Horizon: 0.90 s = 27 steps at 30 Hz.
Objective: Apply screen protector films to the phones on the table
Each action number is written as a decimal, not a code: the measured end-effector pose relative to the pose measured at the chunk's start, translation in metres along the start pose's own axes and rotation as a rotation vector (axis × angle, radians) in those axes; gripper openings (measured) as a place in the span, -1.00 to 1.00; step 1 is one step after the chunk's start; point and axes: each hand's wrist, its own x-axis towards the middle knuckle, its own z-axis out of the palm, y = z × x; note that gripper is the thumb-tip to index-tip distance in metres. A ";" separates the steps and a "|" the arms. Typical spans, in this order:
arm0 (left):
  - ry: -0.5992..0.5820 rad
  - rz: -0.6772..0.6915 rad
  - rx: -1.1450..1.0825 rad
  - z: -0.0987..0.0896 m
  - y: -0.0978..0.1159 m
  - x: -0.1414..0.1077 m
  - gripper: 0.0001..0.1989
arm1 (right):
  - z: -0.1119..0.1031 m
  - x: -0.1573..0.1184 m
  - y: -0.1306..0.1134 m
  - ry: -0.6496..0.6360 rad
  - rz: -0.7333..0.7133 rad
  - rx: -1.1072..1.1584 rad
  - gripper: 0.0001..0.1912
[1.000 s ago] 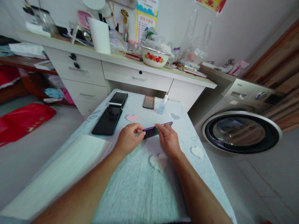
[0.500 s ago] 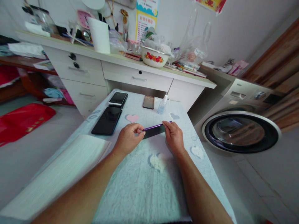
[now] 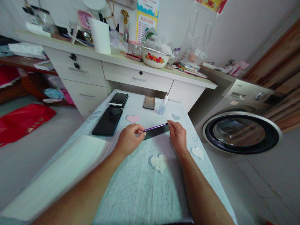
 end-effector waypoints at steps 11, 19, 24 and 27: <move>-0.013 0.005 0.017 0.000 0.001 0.000 -0.93 | 0.004 -0.001 0.010 0.046 0.136 0.196 -0.69; -0.009 0.007 0.008 0.000 0.000 0.000 -0.94 | 0.004 0.000 0.013 0.059 0.179 0.204 -0.68; -0.016 0.006 0.003 0.001 -0.001 0.000 -0.93 | 0.005 0.001 0.015 0.079 0.255 0.269 -0.65; -0.015 0.008 0.007 0.000 0.000 0.000 -0.94 | 0.005 0.001 0.014 0.058 0.347 0.353 -0.60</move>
